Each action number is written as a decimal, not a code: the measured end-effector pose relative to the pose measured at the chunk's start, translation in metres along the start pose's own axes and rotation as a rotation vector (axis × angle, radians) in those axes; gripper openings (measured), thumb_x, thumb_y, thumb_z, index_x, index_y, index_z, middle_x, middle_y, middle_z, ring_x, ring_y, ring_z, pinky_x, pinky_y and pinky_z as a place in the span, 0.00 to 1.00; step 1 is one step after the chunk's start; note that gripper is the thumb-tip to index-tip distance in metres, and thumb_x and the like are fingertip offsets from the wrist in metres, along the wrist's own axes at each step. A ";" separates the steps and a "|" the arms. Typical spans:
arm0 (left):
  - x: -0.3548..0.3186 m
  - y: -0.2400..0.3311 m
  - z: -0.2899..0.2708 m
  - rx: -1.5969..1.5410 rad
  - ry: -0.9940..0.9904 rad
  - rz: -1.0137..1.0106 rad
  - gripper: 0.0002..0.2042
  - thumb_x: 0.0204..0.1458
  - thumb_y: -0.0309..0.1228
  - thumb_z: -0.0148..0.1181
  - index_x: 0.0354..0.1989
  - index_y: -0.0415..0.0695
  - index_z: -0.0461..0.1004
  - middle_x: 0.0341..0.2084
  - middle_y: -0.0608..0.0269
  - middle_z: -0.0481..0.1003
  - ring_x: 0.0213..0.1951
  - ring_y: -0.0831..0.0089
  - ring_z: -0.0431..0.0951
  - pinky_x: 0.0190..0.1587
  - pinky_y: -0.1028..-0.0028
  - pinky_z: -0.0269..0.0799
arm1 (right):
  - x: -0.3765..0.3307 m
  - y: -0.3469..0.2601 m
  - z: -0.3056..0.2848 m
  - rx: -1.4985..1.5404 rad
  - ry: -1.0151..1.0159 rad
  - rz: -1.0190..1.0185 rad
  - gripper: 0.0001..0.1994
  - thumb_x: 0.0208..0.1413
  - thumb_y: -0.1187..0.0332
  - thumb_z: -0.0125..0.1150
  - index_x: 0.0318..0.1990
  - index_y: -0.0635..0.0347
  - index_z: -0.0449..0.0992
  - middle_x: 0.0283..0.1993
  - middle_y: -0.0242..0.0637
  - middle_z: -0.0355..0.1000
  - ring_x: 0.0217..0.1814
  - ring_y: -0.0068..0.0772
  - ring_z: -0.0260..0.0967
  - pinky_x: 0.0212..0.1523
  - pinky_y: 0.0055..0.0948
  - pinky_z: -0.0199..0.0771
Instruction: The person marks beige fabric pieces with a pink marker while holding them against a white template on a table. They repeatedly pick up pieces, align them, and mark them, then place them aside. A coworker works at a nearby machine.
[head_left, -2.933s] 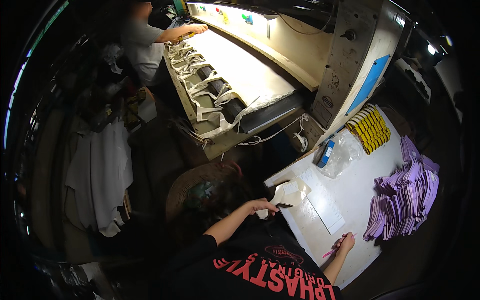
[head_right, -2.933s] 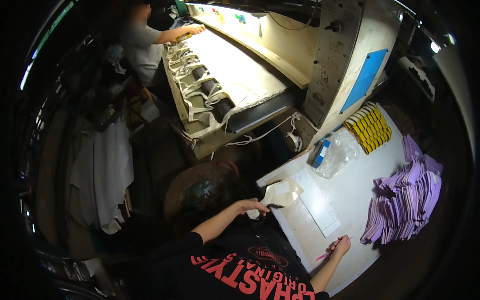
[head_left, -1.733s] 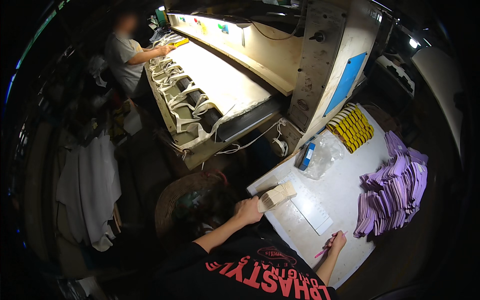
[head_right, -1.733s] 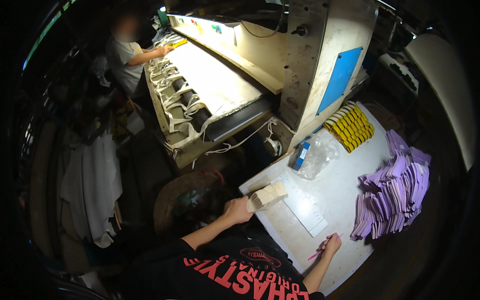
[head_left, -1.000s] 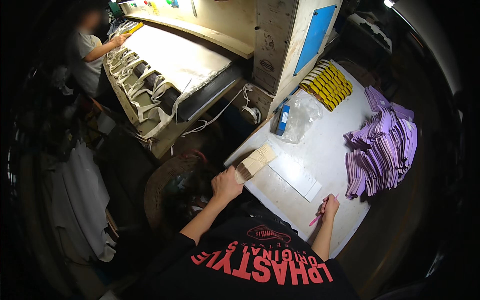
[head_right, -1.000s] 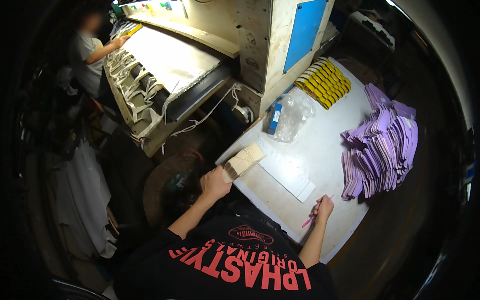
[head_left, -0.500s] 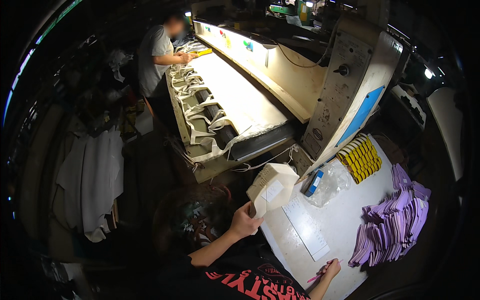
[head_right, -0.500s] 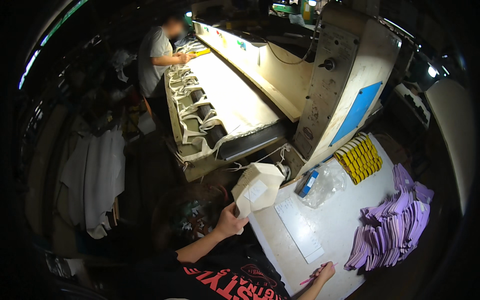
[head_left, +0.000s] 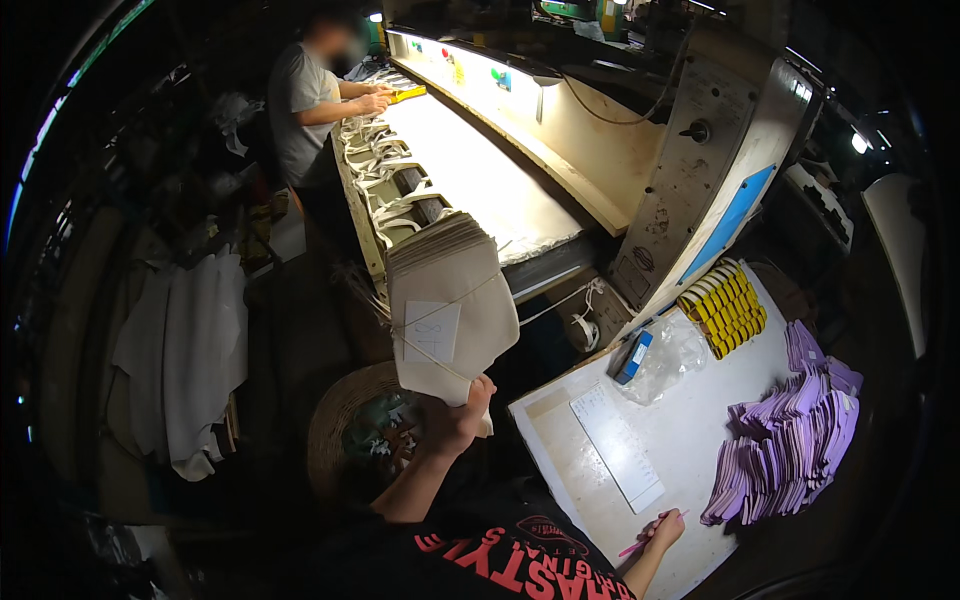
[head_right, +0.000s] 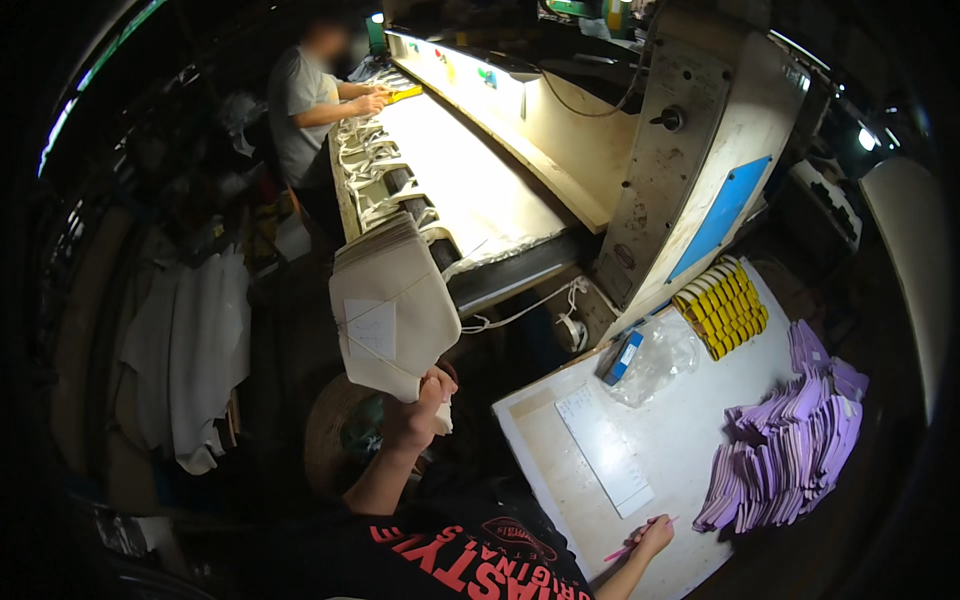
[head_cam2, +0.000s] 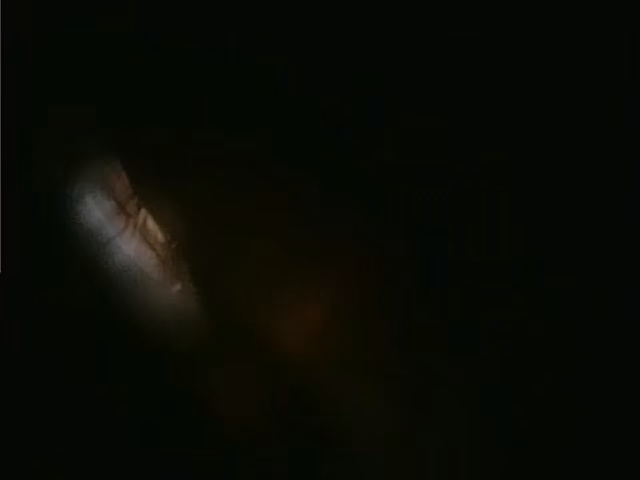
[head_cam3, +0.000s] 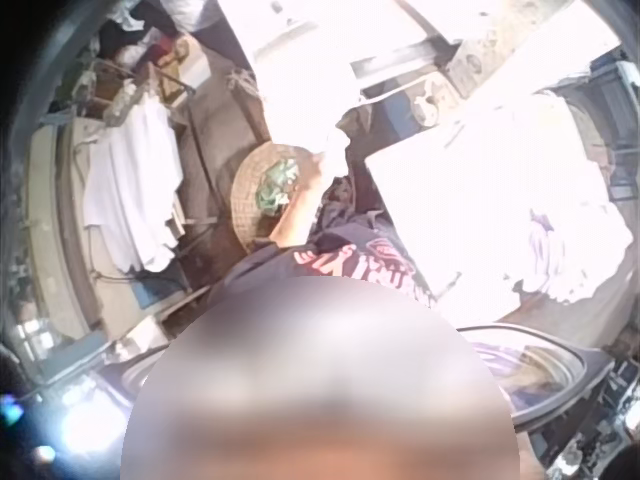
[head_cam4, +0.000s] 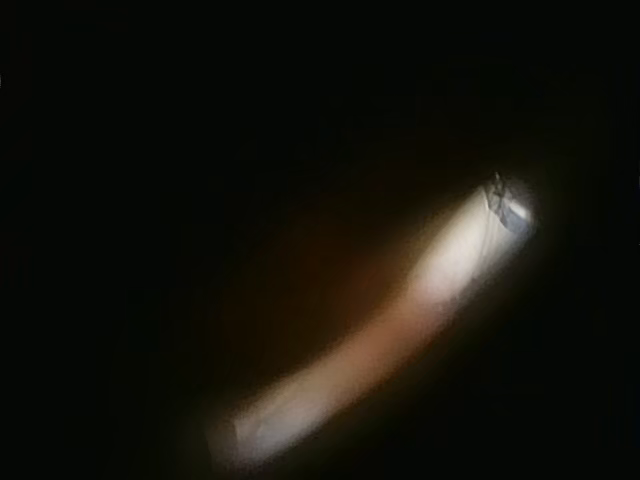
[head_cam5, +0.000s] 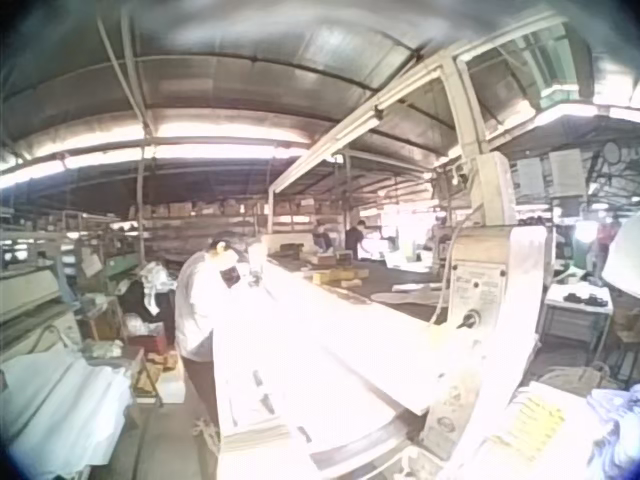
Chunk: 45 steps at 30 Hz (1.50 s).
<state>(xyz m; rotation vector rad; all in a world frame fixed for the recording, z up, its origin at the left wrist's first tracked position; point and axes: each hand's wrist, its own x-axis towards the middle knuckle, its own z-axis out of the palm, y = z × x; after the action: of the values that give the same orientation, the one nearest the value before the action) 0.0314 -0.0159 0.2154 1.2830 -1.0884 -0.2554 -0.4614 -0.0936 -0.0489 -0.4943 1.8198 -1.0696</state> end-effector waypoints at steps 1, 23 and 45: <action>-0.006 0.007 0.003 -0.277 0.045 -0.131 0.07 0.57 0.19 0.49 0.40 0.45 0.61 0.29 0.68 0.64 0.30 0.75 0.70 0.42 0.63 0.77 | -0.002 -0.002 0.002 0.002 0.006 -0.001 0.13 0.61 0.63 0.45 0.25 0.58 0.65 0.11 0.33 0.56 0.05 0.28 0.50 0.05 0.33 0.47; 0.000 0.028 -0.007 -0.610 0.312 0.119 0.12 0.59 0.20 0.52 0.42 0.50 0.57 0.33 0.68 0.63 0.42 0.70 0.69 0.63 0.56 0.67 | 0.007 0.006 0.003 -0.032 0.070 -0.061 0.15 0.63 0.63 0.46 0.24 0.59 0.64 0.12 0.33 0.57 0.06 0.28 0.50 0.06 0.31 0.49; -0.035 -0.001 0.000 -0.864 0.165 -0.125 0.10 0.54 0.18 0.54 0.42 0.45 0.66 0.30 0.63 0.68 0.37 0.67 0.76 0.52 0.56 0.78 | 0.008 0.012 0.007 -0.142 0.138 -0.156 0.17 0.66 0.61 0.46 0.25 0.60 0.66 0.11 0.34 0.59 0.06 0.29 0.55 0.06 0.31 0.53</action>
<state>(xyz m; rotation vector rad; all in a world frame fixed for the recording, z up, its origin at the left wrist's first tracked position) 0.0137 0.0079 0.1966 0.5749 -0.6295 -0.6234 -0.4580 -0.0956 -0.0641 -0.6708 2.0150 -1.1069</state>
